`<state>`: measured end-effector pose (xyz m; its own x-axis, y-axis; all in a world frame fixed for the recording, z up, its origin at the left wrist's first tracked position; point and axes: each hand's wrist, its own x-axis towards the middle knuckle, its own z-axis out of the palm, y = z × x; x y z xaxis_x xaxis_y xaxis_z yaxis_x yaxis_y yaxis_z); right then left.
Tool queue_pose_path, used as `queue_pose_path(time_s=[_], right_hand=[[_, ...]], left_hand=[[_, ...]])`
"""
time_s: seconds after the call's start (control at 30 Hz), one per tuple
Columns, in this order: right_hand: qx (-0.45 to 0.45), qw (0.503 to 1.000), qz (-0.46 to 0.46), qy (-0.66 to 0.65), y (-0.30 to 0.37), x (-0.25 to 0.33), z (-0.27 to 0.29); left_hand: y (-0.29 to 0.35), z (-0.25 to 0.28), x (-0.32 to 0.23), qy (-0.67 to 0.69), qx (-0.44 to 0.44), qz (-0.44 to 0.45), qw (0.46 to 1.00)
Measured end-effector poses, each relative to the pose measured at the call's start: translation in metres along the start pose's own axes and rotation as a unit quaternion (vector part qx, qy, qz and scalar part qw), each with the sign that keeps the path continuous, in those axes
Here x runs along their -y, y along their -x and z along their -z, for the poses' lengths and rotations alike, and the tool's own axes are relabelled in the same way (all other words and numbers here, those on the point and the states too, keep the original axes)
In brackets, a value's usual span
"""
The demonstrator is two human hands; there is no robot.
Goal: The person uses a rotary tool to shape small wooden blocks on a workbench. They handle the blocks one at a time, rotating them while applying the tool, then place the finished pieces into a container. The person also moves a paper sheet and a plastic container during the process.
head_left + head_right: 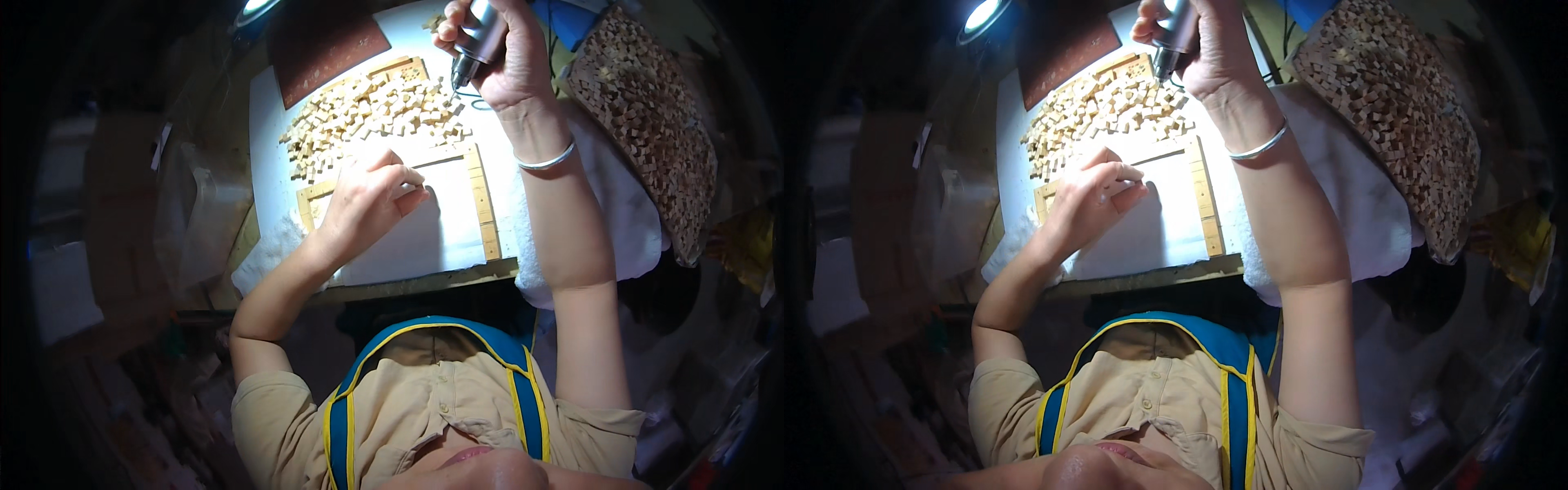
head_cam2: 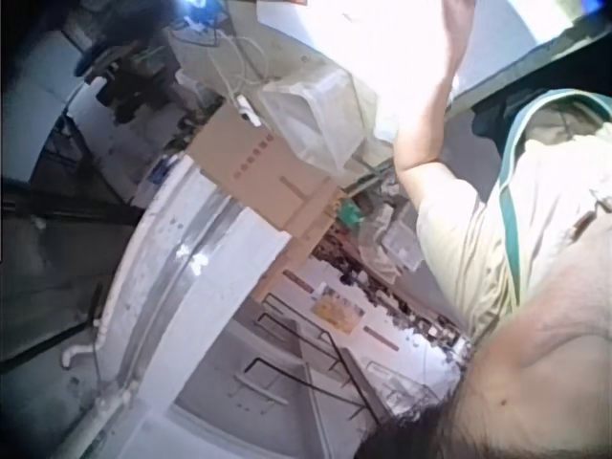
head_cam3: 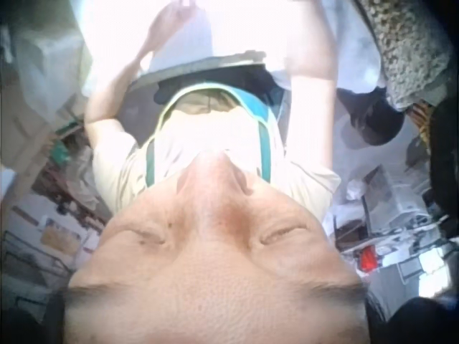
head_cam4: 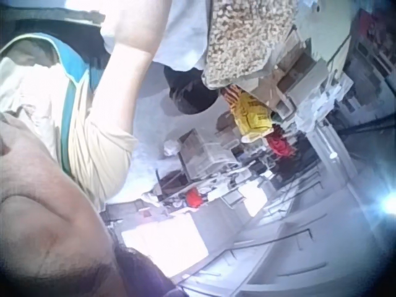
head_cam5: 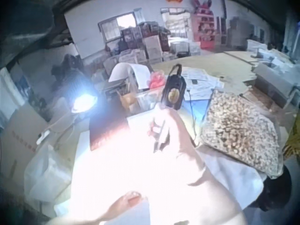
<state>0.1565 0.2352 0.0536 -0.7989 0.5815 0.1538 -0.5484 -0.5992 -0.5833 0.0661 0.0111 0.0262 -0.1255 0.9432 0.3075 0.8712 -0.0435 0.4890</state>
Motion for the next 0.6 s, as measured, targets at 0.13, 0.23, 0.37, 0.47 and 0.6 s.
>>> queue_pose_path(time_s=[0.13,0.23,0.37,0.47,0.6], right_hand=[[0.099,0.984,0.065,0.133,-0.003,-0.020,-0.010],[0.024,0.982,0.045,0.183,0.003,-0.034,-0.029],[0.021,0.978,0.066,0.195,0.015,-0.039,-0.045],[0.007,0.966,0.086,0.245,0.018,-0.039,-0.041],[-0.022,0.979,0.099,0.178,0.024,-0.041,-0.037]], left_hand=[[0.012,-0.004,0.008,-0.004,-0.019,-0.022,1.000],[0.015,-0.010,0.014,-0.004,-0.066,-0.021,0.998],[0.026,-0.015,0.030,0.046,-0.032,0.024,0.998],[0.022,-0.014,0.027,0.068,-0.037,0.055,0.995],[0.019,-0.015,0.022,0.072,-0.035,0.061,0.995]])
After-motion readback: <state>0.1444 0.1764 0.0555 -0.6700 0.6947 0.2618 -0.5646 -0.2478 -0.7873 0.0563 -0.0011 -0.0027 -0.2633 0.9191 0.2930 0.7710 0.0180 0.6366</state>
